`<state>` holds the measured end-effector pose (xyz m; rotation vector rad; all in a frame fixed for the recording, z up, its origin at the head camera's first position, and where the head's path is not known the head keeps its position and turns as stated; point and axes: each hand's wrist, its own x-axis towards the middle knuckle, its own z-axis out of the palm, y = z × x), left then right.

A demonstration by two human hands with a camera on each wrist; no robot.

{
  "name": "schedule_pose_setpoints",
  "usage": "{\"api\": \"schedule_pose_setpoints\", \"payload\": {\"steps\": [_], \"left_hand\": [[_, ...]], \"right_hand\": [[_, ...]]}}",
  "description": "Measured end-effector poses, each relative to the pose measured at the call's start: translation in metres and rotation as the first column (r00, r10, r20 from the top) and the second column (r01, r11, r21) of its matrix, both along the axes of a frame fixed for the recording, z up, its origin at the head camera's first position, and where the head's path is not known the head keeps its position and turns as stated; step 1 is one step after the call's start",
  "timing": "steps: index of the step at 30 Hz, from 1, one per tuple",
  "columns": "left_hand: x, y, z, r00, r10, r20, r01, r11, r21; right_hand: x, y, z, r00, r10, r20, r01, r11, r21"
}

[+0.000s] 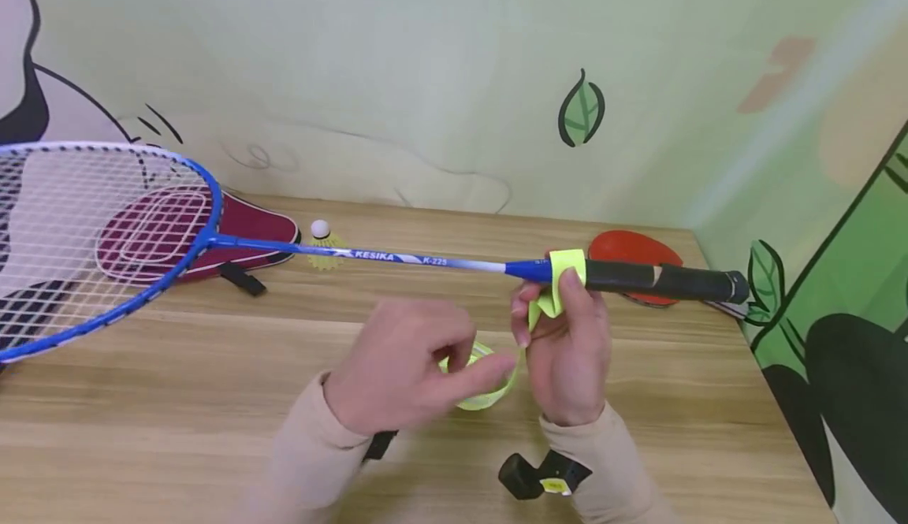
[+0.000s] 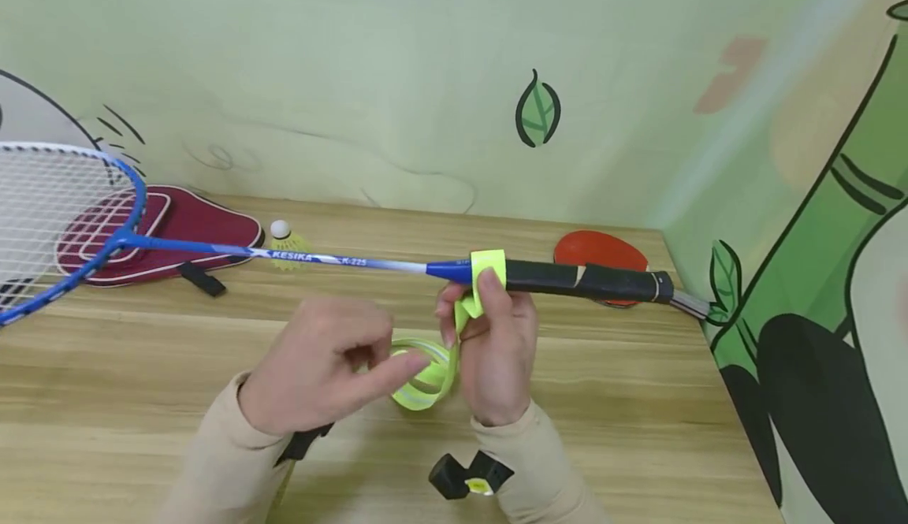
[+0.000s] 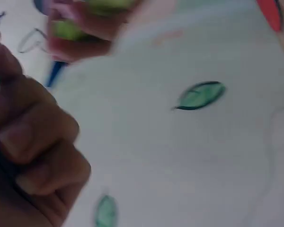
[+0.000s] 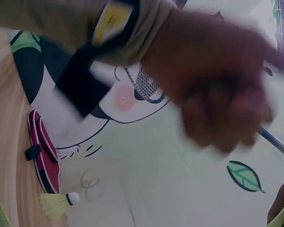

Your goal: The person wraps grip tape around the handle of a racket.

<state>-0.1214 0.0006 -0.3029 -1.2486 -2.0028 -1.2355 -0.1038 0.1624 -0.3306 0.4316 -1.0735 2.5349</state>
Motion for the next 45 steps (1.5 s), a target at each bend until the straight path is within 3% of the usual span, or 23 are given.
{"api": "schedule_pose_setpoints", "payload": {"steps": [1, 2, 3, 5, 6, 7, 8, 11, 13, 15, 18, 21, 26, 32, 36, 39, 42, 45], "left_hand": [[-0.002, 0.002, -0.003, 0.989, -0.002, 0.146, 0.007, 0.999, -0.031], [-0.005, 0.003, -0.006, 0.963, -0.008, 0.270, 0.021, 0.999, -0.048], [-0.009, 0.005, -0.008, 0.931, -0.037, 0.364, 0.050, 0.998, -0.026], [-0.017, 0.013, -0.013, 0.849, -0.194, 0.491, 0.148, 0.980, 0.132], [-0.019, 0.017, -0.015, 0.804, -0.304, 0.511, 0.209, 0.949, 0.235], [-0.020, 0.021, -0.017, 0.759, -0.418, 0.499, 0.277, 0.901, 0.333], [-0.021, 0.024, -0.019, 0.724, -0.503, 0.473, 0.329, 0.854, 0.404], [-0.018, 0.029, -0.022, 0.640, -0.640, 0.425, 0.403, 0.750, 0.523], [-0.018, 0.028, -0.023, 0.616, -0.667, 0.418, 0.411, 0.726, 0.552], [-0.018, 0.027, -0.022, 0.611, -0.675, 0.414, 0.412, 0.718, 0.561], [-0.018, 0.030, -0.021, 0.618, -0.681, 0.394, 0.418, 0.708, 0.569], [-0.019, 0.032, -0.020, 0.654, -0.665, 0.361, 0.432, 0.720, 0.543], [-0.018, 0.033, -0.019, 0.734, -0.605, 0.307, 0.420, 0.761, 0.495], [-0.015, 0.029, -0.014, 0.783, -0.547, 0.297, 0.366, 0.790, 0.492], [-0.016, 0.026, -0.010, 0.873, -0.437, 0.215, 0.304, 0.835, 0.459], [-0.017, 0.025, -0.007, 0.925, -0.351, 0.146, 0.255, 0.858, 0.446], [-0.015, 0.026, -0.005, 0.930, -0.345, 0.127, 0.253, 0.851, 0.460], [-0.011, 0.024, -0.003, 0.934, -0.335, 0.125, 0.244, 0.853, 0.460]], "right_hand": [[0.001, 0.000, 0.002, 1.000, 0.008, -0.008, -0.008, 1.000, -0.012], [0.003, -0.001, 0.003, 1.000, 0.010, -0.013, -0.010, 1.000, -0.015], [0.005, -0.002, 0.004, 1.000, 0.013, -0.018, -0.013, 1.000, -0.013], [0.008, -0.005, 0.005, 1.000, 0.020, -0.020, -0.020, 1.000, 0.007], [0.009, -0.007, 0.004, 1.000, 0.021, -0.012, -0.021, 1.000, 0.015], [0.011, -0.010, 0.004, 1.000, 0.022, -0.004, -0.022, 1.000, 0.019], [0.012, -0.012, 0.003, 1.000, 0.023, 0.006, -0.024, 0.999, 0.026], [0.013, -0.016, 0.000, 0.999, 0.030, 0.016, -0.030, 0.999, 0.037], [0.013, -0.017, -0.001, 0.999, 0.031, 0.013, -0.032, 0.998, 0.055], [0.013, -0.016, 0.000, 1.000, 0.022, 0.008, -0.022, 0.996, 0.081], [0.012, -0.015, 0.001, 1.000, -0.007, 0.008, 0.006, 0.993, 0.116], [0.012, -0.013, 0.004, 0.999, -0.044, 0.002, 0.043, 0.990, 0.131], [0.011, -0.011, 0.006, 0.996, -0.076, -0.042, 0.083, 0.977, 0.196], [0.009, -0.007, 0.003, 0.988, -0.077, -0.137, 0.123, 0.923, 0.365], [0.007, -0.003, 0.003, 0.976, -0.086, -0.198, 0.170, 0.874, 0.456], [0.005, -0.001, 0.002, 0.973, -0.082, -0.214, 0.174, 0.871, 0.459], [0.003, 0.001, 0.001, 0.974, -0.052, -0.221, 0.139, 0.906, 0.400], [0.000, 0.002, 0.000, 0.961, -0.023, -0.277, 0.118, 0.936, 0.331]]}}
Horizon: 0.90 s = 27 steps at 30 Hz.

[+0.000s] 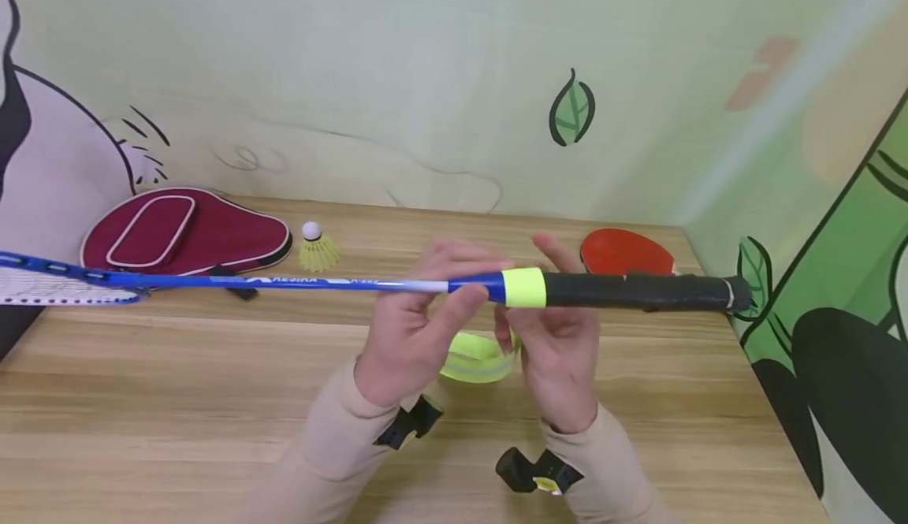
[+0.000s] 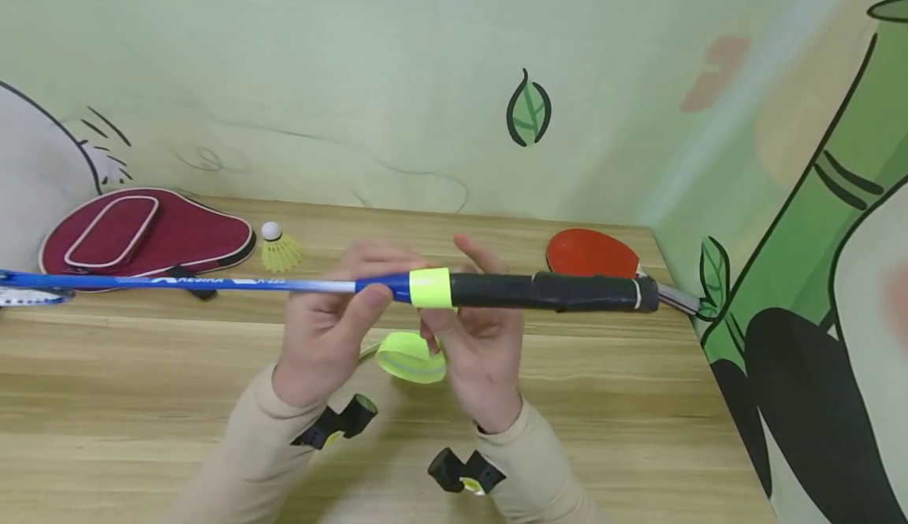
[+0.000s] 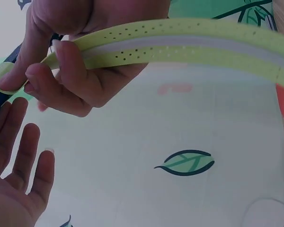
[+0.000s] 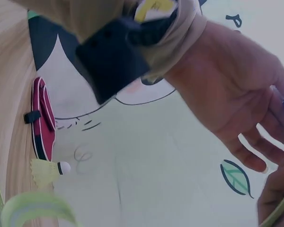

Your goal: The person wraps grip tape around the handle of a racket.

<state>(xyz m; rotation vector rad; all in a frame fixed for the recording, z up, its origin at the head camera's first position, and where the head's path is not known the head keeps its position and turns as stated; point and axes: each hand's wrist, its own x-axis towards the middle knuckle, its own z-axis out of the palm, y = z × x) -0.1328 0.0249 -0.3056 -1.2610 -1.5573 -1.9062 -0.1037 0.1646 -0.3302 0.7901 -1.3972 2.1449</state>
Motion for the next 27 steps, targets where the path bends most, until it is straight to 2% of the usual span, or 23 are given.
{"api": "schedule_pose_setpoints", "payload": {"steps": [4, 6, 12, 16, 18, 20, 23, 24, 27], "left_hand": [[0.005, 0.001, 0.002, 1.000, 0.010, 0.012, -0.010, 1.000, -0.008], [0.006, 0.001, 0.003, 1.000, 0.018, 0.025, -0.018, 1.000, -0.008], [0.010, 0.003, 0.003, 0.995, 0.084, 0.056, -0.082, 0.996, -0.033], [0.011, 0.005, 0.003, 0.987, 0.147, 0.067, -0.145, 0.989, -0.035], [0.010, 0.007, 0.003, 0.989, 0.113, 0.095, -0.115, 0.993, 0.015], [0.010, 0.010, 0.002, 0.989, 0.026, 0.142, -0.039, 0.995, 0.092], [0.010, 0.012, 0.002, 0.972, -0.123, 0.199, 0.081, 0.975, 0.209], [0.010, 0.012, 0.001, 0.965, -0.152, 0.214, 0.102, 0.969, 0.227], [0.009, 0.010, 0.000, 0.958, -0.167, 0.235, 0.118, 0.970, 0.211]], "right_hand": [[-0.003, 0.001, -0.002, 0.992, 0.047, -0.114, -0.051, 0.998, -0.036], [-0.003, 0.002, -0.002, 0.988, 0.061, -0.144, -0.067, 0.997, -0.038], [-0.004, 0.002, -0.003, 0.985, 0.018, -0.170, -0.025, 0.999, -0.043], [-0.004, 0.002, -0.002, 0.989, 0.006, -0.149, -0.014, 0.999, -0.047], [-0.004, 0.002, -0.002, 0.993, 0.013, -0.121, -0.018, 0.999, -0.047], [-0.004, 0.001, -0.002, 0.996, 0.011, -0.090, -0.014, 0.999, -0.035], [-0.002, 0.000, -0.002, 0.999, 0.001, -0.037, -0.002, 1.000, -0.017], [-0.002, 0.000, -0.002, 1.000, 0.003, -0.020, -0.003, 1.000, -0.014], [0.001, 0.000, 0.000, 0.999, 0.018, 0.040, -0.017, 0.999, -0.028]]}}
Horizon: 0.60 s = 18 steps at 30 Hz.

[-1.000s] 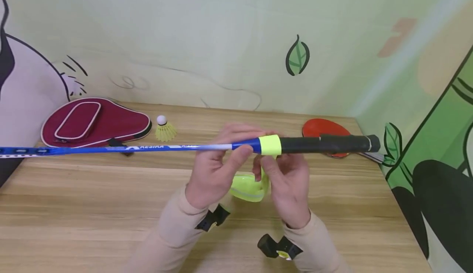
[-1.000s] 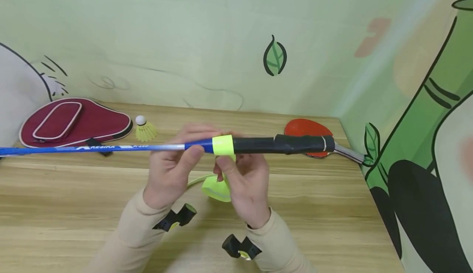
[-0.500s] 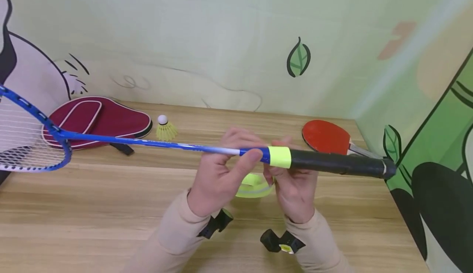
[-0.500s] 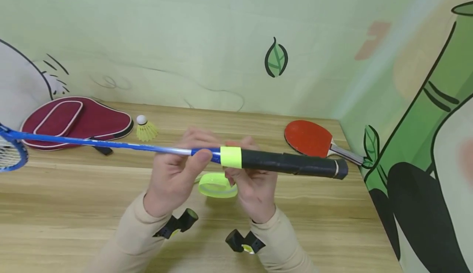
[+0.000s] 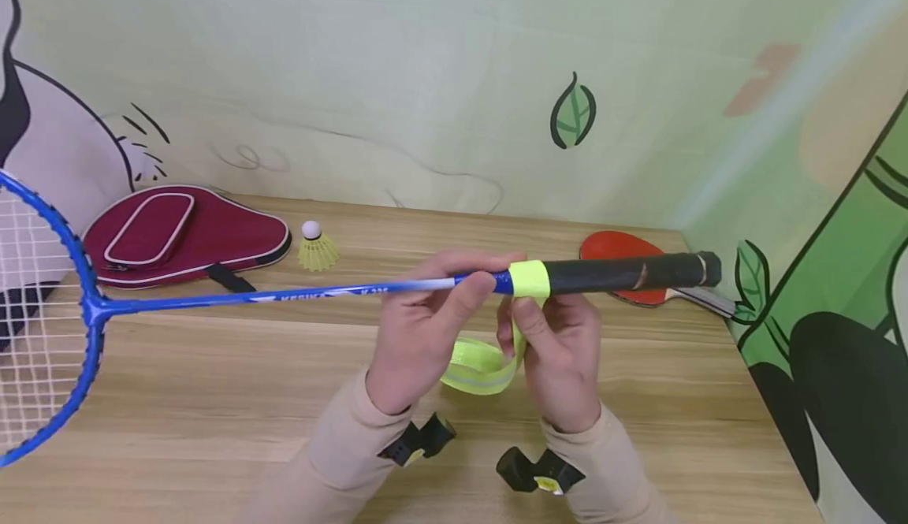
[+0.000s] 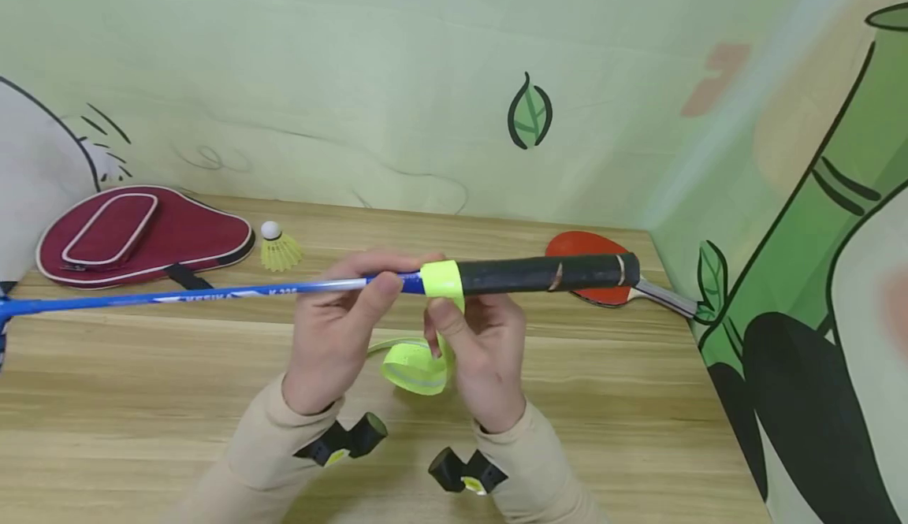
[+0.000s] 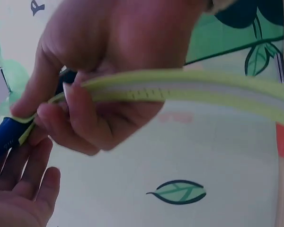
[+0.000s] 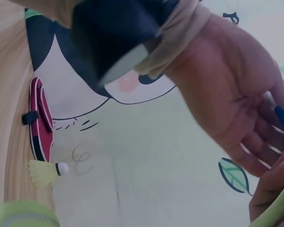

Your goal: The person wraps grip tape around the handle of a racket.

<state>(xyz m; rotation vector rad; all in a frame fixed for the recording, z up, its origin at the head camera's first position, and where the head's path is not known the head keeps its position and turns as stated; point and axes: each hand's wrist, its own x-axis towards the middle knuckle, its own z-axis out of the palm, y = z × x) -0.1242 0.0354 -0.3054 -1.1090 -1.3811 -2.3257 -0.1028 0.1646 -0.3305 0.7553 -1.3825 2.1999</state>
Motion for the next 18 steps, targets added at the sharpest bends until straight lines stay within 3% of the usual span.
{"api": "schedule_pose_setpoints", "payload": {"steps": [4, 10, 15, 18], "left_hand": [[-0.002, -0.005, -0.001, 1.000, -0.013, -0.002, 0.013, 0.998, -0.068], [-0.004, -0.008, -0.001, 1.000, 0.027, -0.010, -0.028, 0.989, -0.147], [-0.004, -0.006, -0.002, 0.996, 0.090, 0.010, -0.089, 0.992, -0.094], [-0.004, -0.005, -0.002, 0.995, 0.099, 0.031, -0.098, 0.994, -0.046]], "right_hand": [[0.006, 0.000, 0.005, 0.997, 0.026, 0.070, -0.026, 1.000, -0.006], [0.014, 0.000, 0.012, 0.986, 0.023, 0.164, -0.020, 1.000, -0.017], [0.014, 0.001, 0.012, 0.982, 0.001, 0.191, -0.005, 1.000, 0.024], [0.011, 0.002, 0.010, 0.987, -0.006, 0.162, 0.000, 0.999, 0.036]]}}
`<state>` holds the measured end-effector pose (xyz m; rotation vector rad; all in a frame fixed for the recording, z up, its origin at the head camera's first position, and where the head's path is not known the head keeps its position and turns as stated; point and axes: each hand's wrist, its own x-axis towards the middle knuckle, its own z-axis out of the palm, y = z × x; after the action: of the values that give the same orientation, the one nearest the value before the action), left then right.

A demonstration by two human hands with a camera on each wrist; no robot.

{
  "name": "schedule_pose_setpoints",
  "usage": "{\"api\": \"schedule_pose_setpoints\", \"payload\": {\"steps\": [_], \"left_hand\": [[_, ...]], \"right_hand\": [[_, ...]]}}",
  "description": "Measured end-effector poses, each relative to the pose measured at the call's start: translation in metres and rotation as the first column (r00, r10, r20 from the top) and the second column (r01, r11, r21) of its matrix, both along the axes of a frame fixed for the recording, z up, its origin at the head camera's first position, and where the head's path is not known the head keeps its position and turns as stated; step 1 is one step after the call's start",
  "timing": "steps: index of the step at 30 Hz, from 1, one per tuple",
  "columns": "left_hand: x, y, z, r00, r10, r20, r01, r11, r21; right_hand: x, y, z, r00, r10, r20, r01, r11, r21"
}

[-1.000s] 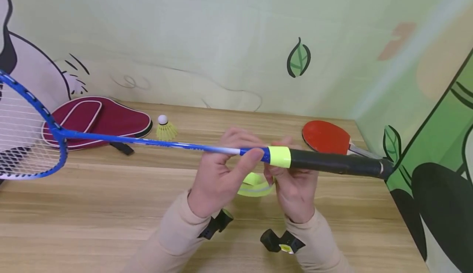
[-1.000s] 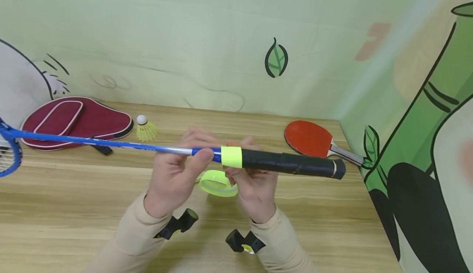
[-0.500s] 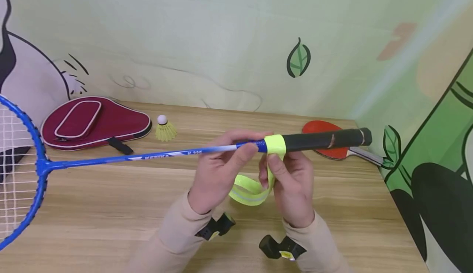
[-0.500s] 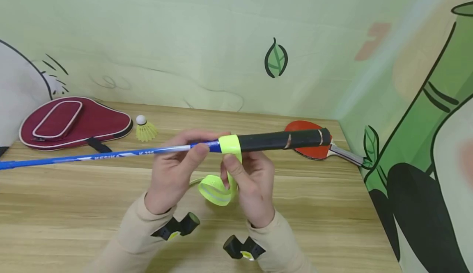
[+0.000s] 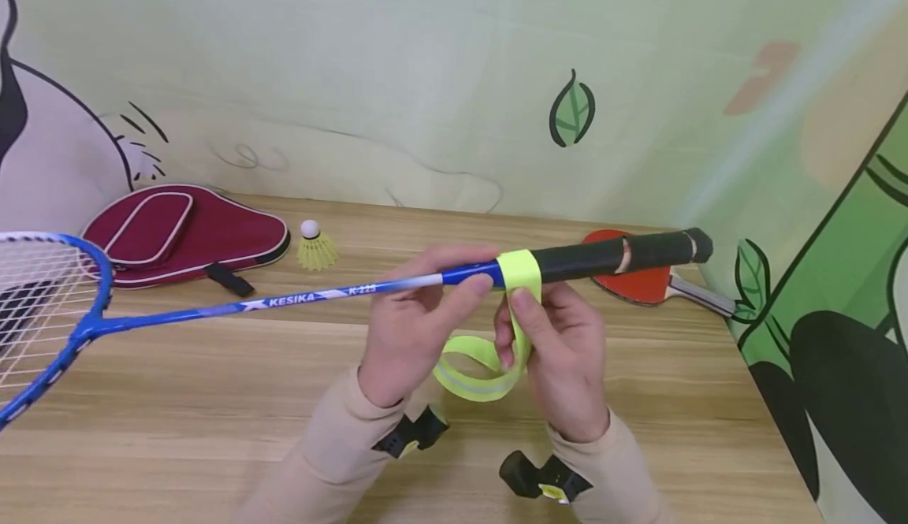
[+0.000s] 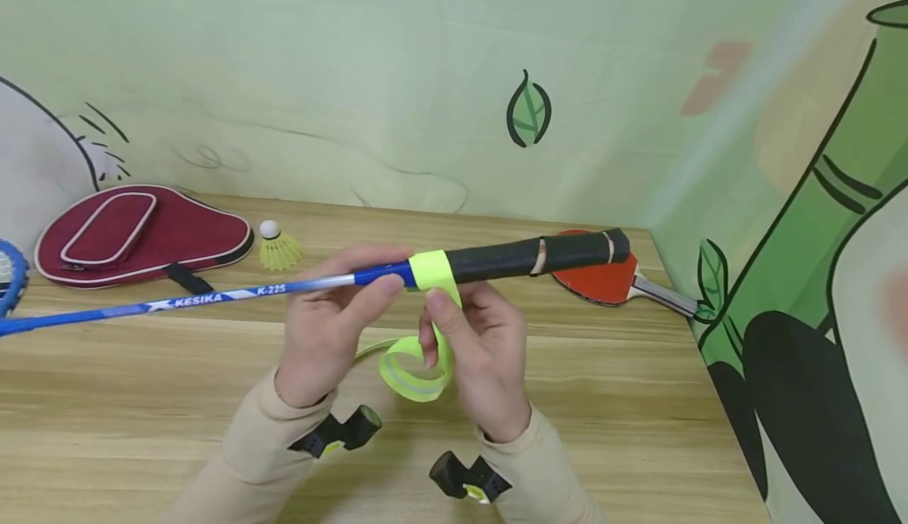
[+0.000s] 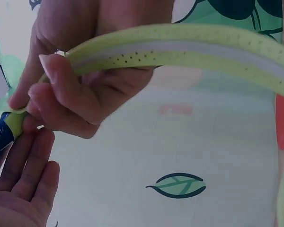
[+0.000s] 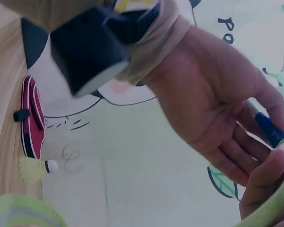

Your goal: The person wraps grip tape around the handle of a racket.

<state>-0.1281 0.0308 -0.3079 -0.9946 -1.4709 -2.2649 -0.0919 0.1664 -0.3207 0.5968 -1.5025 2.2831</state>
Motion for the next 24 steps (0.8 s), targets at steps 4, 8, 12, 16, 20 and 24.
{"api": "schedule_pose_setpoints", "payload": {"steps": [4, 8, 12, 16, 20, 24], "left_hand": [[0.002, -0.001, 0.001, 0.998, -0.013, 0.064, 0.012, 1.000, 0.010], [0.003, -0.003, 0.002, 0.995, -0.017, 0.101, 0.018, 1.000, -0.010], [0.002, -0.004, 0.001, 0.995, -0.071, 0.066, 0.073, 0.997, -0.031], [-0.002, -0.002, 0.000, 0.992, -0.127, -0.027, 0.126, 0.992, -0.022], [-0.005, 0.002, -0.002, 0.991, -0.121, -0.058, 0.122, 0.992, 0.017], [-0.005, 0.002, -0.003, 0.995, -0.088, -0.048, 0.090, 0.995, 0.043]], "right_hand": [[-0.008, 0.001, -0.005, 0.996, 0.030, -0.078, -0.032, 0.999, -0.023], [-0.014, 0.001, -0.010, 0.985, 0.070, -0.159, -0.074, 0.997, -0.021], [-0.014, -0.001, -0.012, 0.981, 0.072, -0.183, -0.083, 0.995, -0.057], [-0.013, -0.004, -0.012, 0.984, 0.061, -0.167, -0.082, 0.989, -0.119], [-0.012, -0.007, -0.012, 0.988, 0.056, -0.145, -0.075, 0.989, -0.124], [-0.010, -0.007, -0.011, 0.992, 0.039, -0.118, -0.047, 0.996, -0.070]]}}
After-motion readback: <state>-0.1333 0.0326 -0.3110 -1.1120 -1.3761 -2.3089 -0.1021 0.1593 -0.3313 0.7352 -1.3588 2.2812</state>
